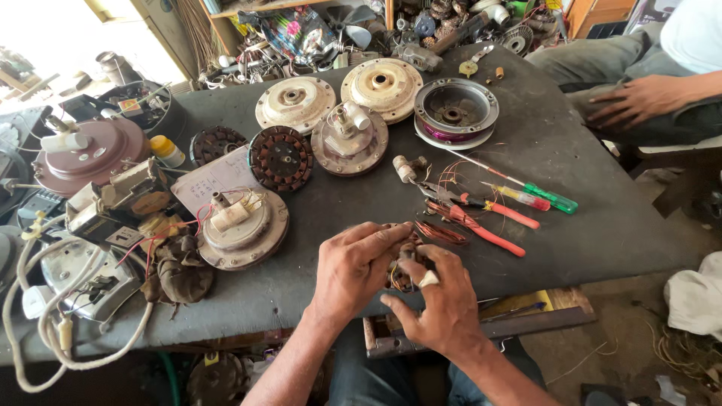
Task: The person works on a small circular electrical component on a cluttered workbench, using a screwdriver and pliers to adjust internal parts. They repeatedly insert and remove a small cylindrical piece while manipulating wires and coils.
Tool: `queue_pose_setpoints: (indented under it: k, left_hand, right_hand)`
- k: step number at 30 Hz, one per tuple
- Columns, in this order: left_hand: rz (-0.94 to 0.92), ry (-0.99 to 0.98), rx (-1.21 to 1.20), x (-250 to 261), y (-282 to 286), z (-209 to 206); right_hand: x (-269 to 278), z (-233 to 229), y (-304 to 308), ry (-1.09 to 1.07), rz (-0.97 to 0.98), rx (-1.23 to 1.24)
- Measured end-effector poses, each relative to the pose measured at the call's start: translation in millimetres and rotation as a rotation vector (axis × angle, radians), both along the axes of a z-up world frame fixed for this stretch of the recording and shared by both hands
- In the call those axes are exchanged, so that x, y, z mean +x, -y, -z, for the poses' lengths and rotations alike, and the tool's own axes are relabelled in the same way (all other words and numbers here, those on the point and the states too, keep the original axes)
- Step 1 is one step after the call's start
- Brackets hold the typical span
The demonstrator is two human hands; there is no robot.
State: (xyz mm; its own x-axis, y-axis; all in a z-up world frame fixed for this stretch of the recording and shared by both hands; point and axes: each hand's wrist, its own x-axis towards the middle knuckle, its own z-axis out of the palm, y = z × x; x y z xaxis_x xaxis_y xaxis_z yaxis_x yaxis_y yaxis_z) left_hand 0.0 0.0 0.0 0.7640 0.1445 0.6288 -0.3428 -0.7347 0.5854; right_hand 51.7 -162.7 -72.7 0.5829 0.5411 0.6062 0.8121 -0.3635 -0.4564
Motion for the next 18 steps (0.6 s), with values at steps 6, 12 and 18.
queue_pose_setpoints:
  k: [6, 12, 18]
  left_hand:
    - [0.033, 0.014, 0.003, 4, -2, -2]
    - [0.013, 0.027, -0.106, 4, 7, -4]
    - [0.012, 0.031, -0.113, 9, 6, -6]
  right_hand:
    - [4, -1, 2, -0.029, -0.027, 0.063]
    - [7, -4, -1, -0.024, -0.015, 0.164]
    - [-1, -4, -10, -0.048, 0.053, 0.165]
